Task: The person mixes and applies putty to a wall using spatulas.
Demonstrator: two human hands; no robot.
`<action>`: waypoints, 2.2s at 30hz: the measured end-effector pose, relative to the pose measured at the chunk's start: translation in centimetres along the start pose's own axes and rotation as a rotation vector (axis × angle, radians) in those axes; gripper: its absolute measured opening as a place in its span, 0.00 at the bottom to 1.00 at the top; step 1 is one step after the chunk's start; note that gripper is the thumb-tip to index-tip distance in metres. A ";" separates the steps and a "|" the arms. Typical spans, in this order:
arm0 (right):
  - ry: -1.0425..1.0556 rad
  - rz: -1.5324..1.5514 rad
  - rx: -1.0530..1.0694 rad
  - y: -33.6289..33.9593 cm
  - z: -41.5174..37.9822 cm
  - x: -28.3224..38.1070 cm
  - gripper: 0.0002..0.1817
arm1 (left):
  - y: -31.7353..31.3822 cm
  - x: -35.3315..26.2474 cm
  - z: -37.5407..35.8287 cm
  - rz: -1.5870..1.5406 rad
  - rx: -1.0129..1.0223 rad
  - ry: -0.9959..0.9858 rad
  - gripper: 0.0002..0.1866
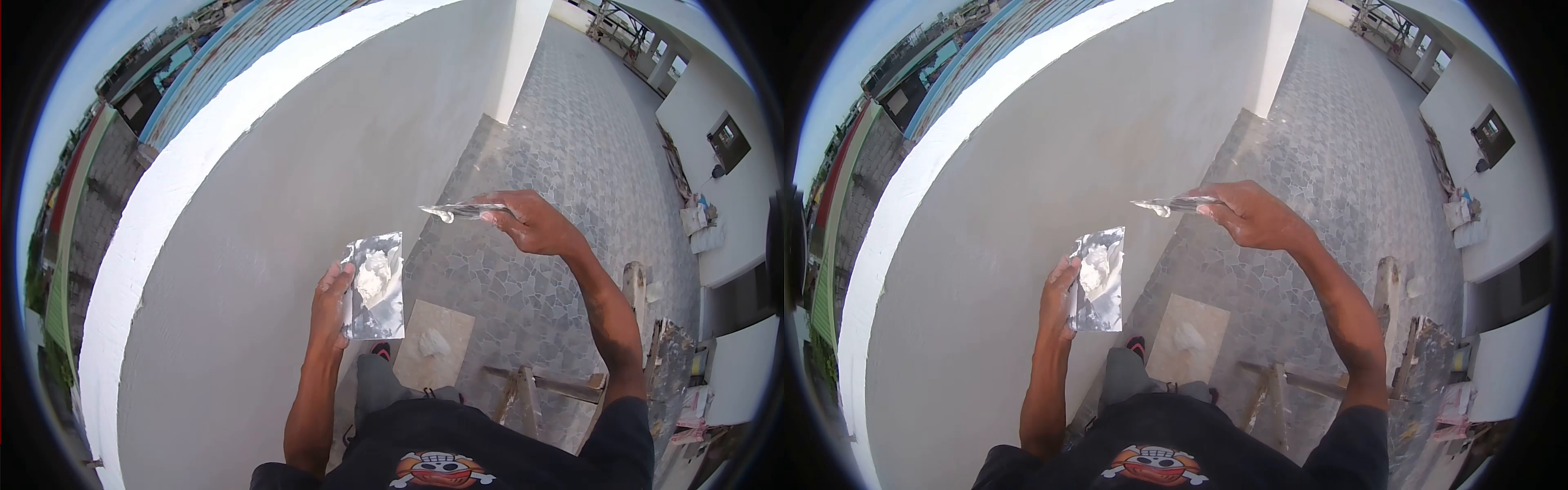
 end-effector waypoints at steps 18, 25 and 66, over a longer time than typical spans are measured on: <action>-0.048 0.342 -1.127 -1.6 25.1 -20.6 0.18 | 6.9 5.3 0.2 0.015 -0.040 0.214 0.13; -0.132 0.385 -0.997 -2.3 26.1 -18.0 0.20 | 7.2 5.5 1.3 0.008 -0.039 0.252 0.13; -0.054 0.405 -1.012 -1.2 23.4 -9.9 0.16 | 5.9 4.4 1.9 0.133 -0.031 0.257 0.15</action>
Point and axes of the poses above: each hand's wrist, its own z-axis towards the middle knuckle, its own y-axis out of the back of the hand, x = y × z, the point moved 7 cm from there along z, towards the middle knuckle, and after that the axes turned 1 degree about z, right-handed, at the moved point
